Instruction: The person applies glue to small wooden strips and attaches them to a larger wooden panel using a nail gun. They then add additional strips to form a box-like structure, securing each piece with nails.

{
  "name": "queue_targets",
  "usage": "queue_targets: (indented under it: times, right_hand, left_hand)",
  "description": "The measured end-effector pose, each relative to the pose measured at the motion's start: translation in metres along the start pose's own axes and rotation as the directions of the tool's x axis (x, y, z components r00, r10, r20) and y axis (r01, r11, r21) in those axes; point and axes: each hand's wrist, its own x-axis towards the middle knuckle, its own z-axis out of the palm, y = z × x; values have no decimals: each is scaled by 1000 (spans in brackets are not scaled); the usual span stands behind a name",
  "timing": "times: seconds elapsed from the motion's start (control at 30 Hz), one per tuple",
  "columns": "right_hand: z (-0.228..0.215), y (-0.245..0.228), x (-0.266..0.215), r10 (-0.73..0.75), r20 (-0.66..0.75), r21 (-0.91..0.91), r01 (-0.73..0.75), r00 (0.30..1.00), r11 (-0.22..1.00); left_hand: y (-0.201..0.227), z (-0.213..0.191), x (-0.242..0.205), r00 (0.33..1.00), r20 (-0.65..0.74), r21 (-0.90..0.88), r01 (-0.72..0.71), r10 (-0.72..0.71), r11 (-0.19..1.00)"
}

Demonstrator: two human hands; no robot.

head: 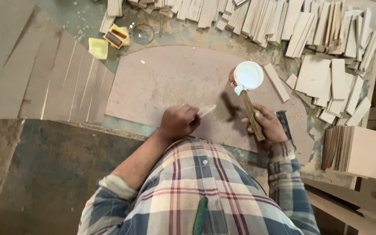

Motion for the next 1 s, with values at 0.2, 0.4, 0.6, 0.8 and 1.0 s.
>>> queue_targets:
  times: [0.2,0.4,0.6,0.8,1.0]
  right_hand:
    - [30,15,-30,-284,191,69,275,940,959]
    - [58,-11,-46,-389,136,-365,411,911,835]
    - [85,-38,-59,-499,244,-744,491,831,454]
    - [89,-39,-58,-505,210,-718,483,837,501]
    - [74,-20,-49,-485,357,-571,597,798,563]
  left_hand:
    - [0,11,23,999,-19,126,-43,46,991]
    - [1,9,29,997,-29,111,-68,71,992]
    - [1,11,27,997,-9,125,-72,73,990]
    - [0,13,22,996,-14,163,-80,84,983]
    - [0,12,20,999,-4,167,-49,50,985]
